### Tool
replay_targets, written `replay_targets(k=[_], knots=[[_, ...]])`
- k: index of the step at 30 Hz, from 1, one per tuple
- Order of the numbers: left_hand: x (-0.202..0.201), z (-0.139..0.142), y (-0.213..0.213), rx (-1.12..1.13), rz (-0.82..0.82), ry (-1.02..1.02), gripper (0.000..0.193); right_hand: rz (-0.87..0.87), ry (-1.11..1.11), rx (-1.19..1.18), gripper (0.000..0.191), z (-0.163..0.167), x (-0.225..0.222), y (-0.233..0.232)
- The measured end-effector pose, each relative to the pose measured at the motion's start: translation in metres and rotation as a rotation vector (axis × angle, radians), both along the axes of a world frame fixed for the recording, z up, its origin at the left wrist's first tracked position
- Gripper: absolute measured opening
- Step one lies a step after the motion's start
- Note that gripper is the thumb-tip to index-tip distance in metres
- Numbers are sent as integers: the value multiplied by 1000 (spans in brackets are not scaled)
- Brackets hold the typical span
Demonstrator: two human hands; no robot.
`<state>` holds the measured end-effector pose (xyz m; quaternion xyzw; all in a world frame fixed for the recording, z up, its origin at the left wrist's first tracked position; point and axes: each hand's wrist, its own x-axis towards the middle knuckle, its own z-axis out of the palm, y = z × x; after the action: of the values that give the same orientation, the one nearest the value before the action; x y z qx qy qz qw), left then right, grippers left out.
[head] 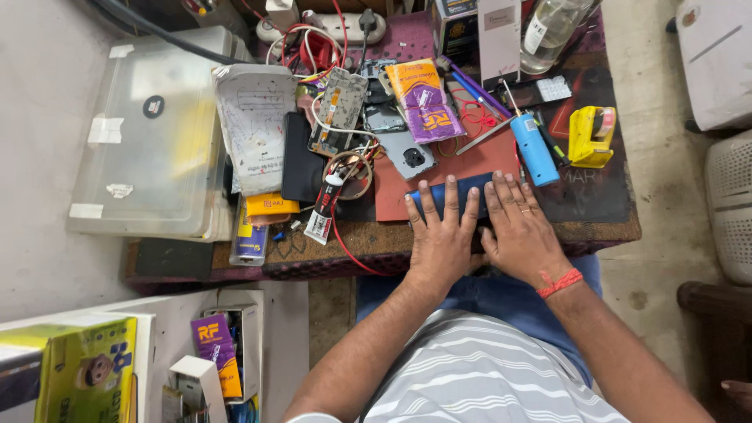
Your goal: The person sits at a cluttered repair workbench and uses a blue electric screwdriver to unscrew the back cover of a smartphone. They set the cover aside, handle the phone body, then stretch a rubber band around the phone and place it on the bench.
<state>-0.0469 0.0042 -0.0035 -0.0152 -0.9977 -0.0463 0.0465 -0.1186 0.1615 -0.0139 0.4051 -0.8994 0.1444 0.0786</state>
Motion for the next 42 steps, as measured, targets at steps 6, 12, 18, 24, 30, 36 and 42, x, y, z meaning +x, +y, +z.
replay_targets(k=[6,12,18,24,30,36,42], knots=[[1,-5,-3,-5,-21,-32,122,26,19,-4,75,-4,-7,-4],[-11,12,0,-158,-103,-63,113,-37,124,162,70,-8,0,-6],[-5,31,-17,89,-87,-91,112,-35,62,72,75,6,5,2],[-7,16,-32,77,-134,69,99,72,39,-61,62,21,-13,3],[-25,17,-29,-1,-150,93,69,370,276,115,46,30,-53,8],[-38,50,-44,217,-128,-152,33,519,287,22,31,51,-74,11],[9,62,-79,1209,198,-132,24,-15,-173,-566,20,57,-70,-33]])
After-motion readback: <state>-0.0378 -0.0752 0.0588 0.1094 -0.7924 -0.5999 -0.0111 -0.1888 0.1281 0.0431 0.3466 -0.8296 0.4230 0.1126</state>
